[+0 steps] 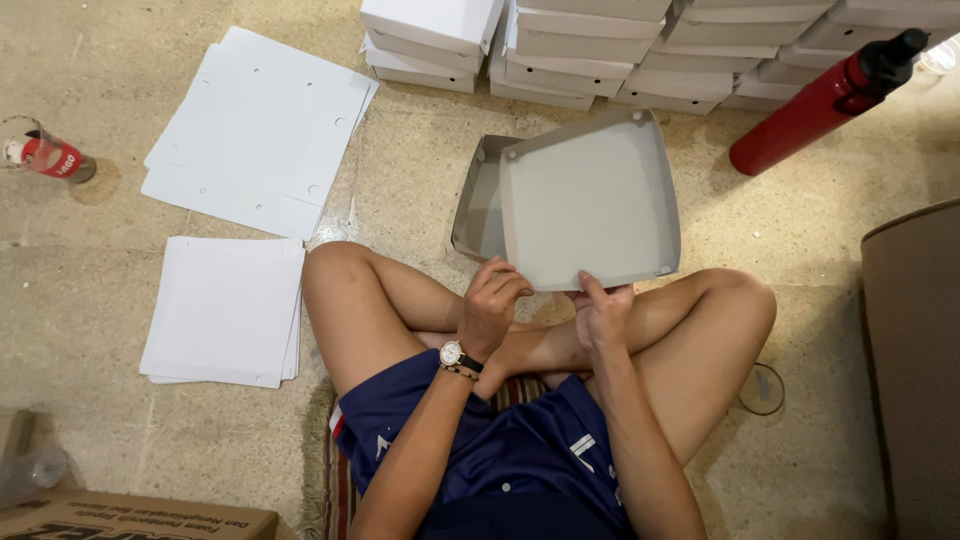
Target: The person folds white cardboard box components by hand while sitting on the floor.
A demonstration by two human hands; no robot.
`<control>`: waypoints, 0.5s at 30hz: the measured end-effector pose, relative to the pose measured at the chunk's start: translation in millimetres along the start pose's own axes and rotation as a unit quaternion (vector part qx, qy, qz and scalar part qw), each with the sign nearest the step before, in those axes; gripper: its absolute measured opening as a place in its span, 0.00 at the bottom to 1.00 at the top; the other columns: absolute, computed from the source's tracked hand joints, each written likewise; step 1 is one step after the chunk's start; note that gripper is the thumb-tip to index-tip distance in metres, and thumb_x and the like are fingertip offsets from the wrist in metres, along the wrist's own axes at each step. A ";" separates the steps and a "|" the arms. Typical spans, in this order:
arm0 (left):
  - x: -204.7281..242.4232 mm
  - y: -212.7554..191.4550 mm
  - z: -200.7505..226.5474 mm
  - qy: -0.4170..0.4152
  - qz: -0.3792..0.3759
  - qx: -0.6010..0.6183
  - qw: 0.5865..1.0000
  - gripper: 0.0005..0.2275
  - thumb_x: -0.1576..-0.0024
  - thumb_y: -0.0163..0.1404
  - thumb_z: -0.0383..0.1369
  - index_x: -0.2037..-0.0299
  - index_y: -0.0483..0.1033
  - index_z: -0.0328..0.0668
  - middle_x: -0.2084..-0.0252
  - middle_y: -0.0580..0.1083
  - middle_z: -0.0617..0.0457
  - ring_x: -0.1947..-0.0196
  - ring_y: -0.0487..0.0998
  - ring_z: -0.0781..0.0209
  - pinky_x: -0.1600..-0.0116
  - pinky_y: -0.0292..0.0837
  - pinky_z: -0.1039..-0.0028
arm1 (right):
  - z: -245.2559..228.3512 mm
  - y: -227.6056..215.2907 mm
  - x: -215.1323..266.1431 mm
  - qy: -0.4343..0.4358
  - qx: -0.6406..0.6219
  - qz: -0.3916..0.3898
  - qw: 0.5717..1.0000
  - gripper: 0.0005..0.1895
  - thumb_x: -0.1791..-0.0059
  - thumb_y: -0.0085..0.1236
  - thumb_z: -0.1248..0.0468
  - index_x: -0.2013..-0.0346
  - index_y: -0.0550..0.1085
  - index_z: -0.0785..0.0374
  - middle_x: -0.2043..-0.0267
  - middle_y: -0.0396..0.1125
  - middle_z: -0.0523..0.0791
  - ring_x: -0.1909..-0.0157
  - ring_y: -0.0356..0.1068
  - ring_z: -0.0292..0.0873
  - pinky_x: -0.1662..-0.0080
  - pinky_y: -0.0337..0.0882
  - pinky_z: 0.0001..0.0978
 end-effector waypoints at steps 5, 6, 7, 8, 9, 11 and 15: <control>-5.0 -1.4 -5.3 -0.038 -0.026 0.063 0.997 0.01 0.50 0.51 0.28 0.72 0.76 0.43 0.72 0.74 0.57 0.61 0.71 0.60 0.42 0.62 0.66 | 4.1 -5.6 -2.6 0.050 -0.019 0.012 0.999 0.26 0.61 0.50 0.78 0.51 0.58 0.59 0.61 0.61 0.46 0.65 0.68 0.45 0.66 0.77 0.46; -5.7 -1.3 -7.6 -0.049 -0.033 0.086 0.995 0.02 0.50 0.51 0.28 0.70 0.76 0.43 0.71 0.74 0.57 0.61 0.71 0.59 0.42 0.62 0.65 | 2.5 -3.2 -2.0 0.058 -0.024 0.010 0.998 0.25 0.61 0.50 0.78 0.51 0.59 0.59 0.60 0.61 0.46 0.66 0.67 0.45 0.68 0.76 0.47; -4.8 0.2 -9.2 -0.050 -0.034 0.087 0.994 0.02 0.50 0.51 0.28 0.70 0.76 0.43 0.71 0.74 0.57 0.61 0.71 0.59 0.42 0.62 0.65 | 5.4 -5.9 -4.0 0.059 -0.024 0.012 0.998 0.25 0.61 0.50 0.78 0.51 0.59 0.59 0.60 0.61 0.46 0.66 0.67 0.45 0.68 0.76 0.47; -3.7 1.7 -11.3 -0.054 -0.035 0.092 0.994 0.02 0.50 0.51 0.28 0.69 0.77 0.43 0.70 0.75 0.57 0.60 0.71 0.59 0.41 0.62 0.65 | 8.3 -8.0 -6.1 0.059 -0.026 0.010 0.998 0.26 0.61 0.49 0.78 0.51 0.59 0.59 0.59 0.61 0.46 0.65 0.67 0.45 0.68 0.76 0.48; -2.5 3.1 -13.4 -0.058 -0.037 0.097 0.993 0.03 0.50 0.51 0.27 0.68 0.77 0.43 0.69 0.75 0.57 0.59 0.71 0.60 0.41 0.62 0.65 | 11.2 -10.2 -8.2 0.059 -0.028 0.009 0.998 0.26 0.61 0.49 0.79 0.50 0.58 0.59 0.59 0.60 0.46 0.64 0.67 0.46 0.67 0.76 0.49; 0.0 6.9 -18.4 -0.060 -0.040 0.098 0.993 0.03 0.50 0.51 0.28 0.67 0.77 0.44 0.68 0.75 0.58 0.59 0.71 0.60 0.41 0.61 0.65 | 16.8 -15.4 -12.2 0.058 -0.029 0.011 0.998 0.27 0.61 0.49 0.79 0.50 0.58 0.58 0.58 0.61 0.46 0.64 0.68 0.47 0.67 0.76 0.49; -1.3 6.6 -18.6 -0.067 -0.043 0.102 0.992 0.04 0.50 0.51 0.29 0.66 0.77 0.44 0.69 0.74 0.57 0.59 0.70 0.59 0.41 0.62 0.65 | 14.0 -9.5 -9.7 0.062 -0.023 0.012 0.998 0.29 0.61 0.49 0.79 0.49 0.58 0.57 0.57 0.60 0.46 0.62 0.67 0.47 0.65 0.76 0.48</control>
Point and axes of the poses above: each hand's wrist, its own x-axis away from the middle knuckle, its own y-axis out of the palm, z = x × y, the point moved 8 cm from there along -x, towards the middle knuckle
